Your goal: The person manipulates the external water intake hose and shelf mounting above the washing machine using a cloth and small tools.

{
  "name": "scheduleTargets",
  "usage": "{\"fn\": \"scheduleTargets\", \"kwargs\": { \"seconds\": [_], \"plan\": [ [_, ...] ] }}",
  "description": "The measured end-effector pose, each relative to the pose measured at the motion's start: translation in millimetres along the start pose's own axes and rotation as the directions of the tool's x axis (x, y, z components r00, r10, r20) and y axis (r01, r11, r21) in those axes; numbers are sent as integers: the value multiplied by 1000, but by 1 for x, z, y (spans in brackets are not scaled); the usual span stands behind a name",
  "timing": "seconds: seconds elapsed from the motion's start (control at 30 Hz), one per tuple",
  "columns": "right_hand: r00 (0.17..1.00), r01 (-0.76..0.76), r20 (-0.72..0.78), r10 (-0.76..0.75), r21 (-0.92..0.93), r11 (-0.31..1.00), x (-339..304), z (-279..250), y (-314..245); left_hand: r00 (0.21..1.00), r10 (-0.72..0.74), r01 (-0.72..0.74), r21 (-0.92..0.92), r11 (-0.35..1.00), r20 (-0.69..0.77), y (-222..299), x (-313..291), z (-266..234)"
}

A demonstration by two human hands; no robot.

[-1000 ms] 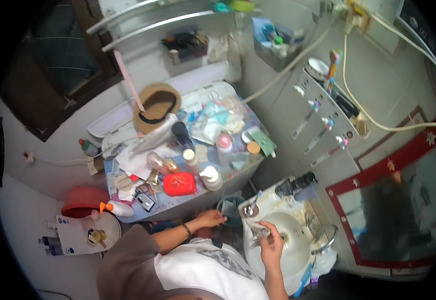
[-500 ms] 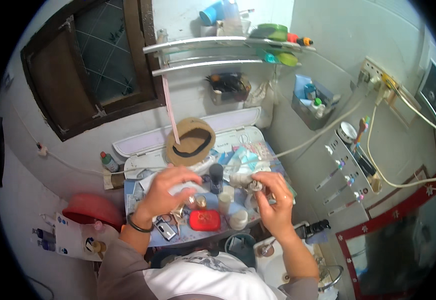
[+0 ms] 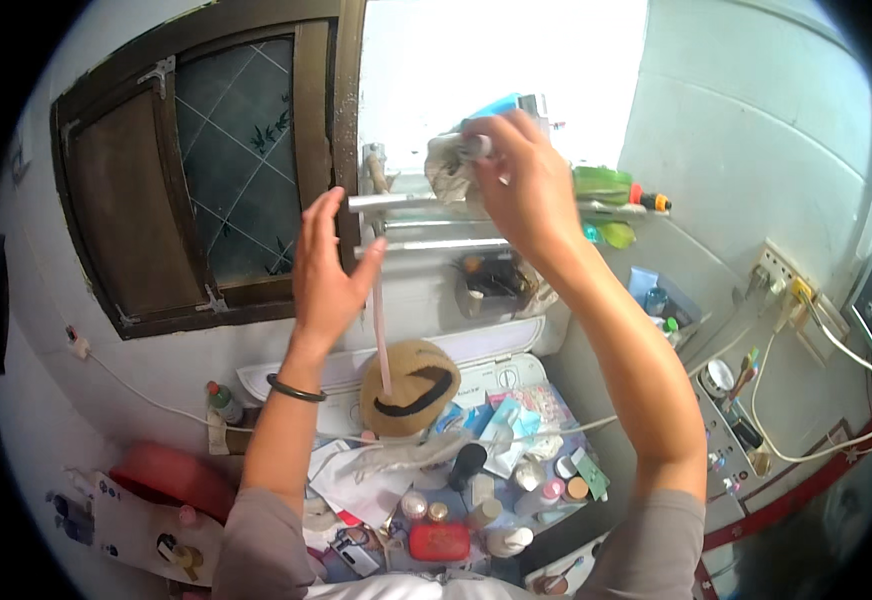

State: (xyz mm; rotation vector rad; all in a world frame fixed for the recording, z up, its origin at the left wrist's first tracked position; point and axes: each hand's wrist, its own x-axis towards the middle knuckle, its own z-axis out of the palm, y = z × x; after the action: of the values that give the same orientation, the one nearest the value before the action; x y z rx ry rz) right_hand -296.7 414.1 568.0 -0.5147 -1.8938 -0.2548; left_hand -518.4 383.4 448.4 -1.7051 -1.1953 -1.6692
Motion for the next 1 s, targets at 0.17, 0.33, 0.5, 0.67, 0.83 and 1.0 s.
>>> {"fn": "scheduleTargets", "kwargs": {
  "seconds": [0.17,0.33,0.5,0.67,0.83,1.0],
  "plan": [
    [981,1,188,39,-209,978,70,106,37,998,59,-60,51,997,23,-4,5,19],
    [908,26,407,102,-297,955,107,186,74,1000,13,-13,73,997,9,-3,0,29],
    [761,190,649,-22,-191,963,116,201,89,1000,-4,4,-4,1000,3,-5,2,32],
    [670,201,737,89,-296,934,111,188,64,1000,-23,23,13,1000,3,-8,1,37],
    [551,157,826,-120,39,987,100,120,25,999,-41,41,22,999,4,-9,2,31],
    [477,87,876,-73,36,996,100,101,21,997,-13,10,-41,999,-75,-6,1,37]
  ]
}}
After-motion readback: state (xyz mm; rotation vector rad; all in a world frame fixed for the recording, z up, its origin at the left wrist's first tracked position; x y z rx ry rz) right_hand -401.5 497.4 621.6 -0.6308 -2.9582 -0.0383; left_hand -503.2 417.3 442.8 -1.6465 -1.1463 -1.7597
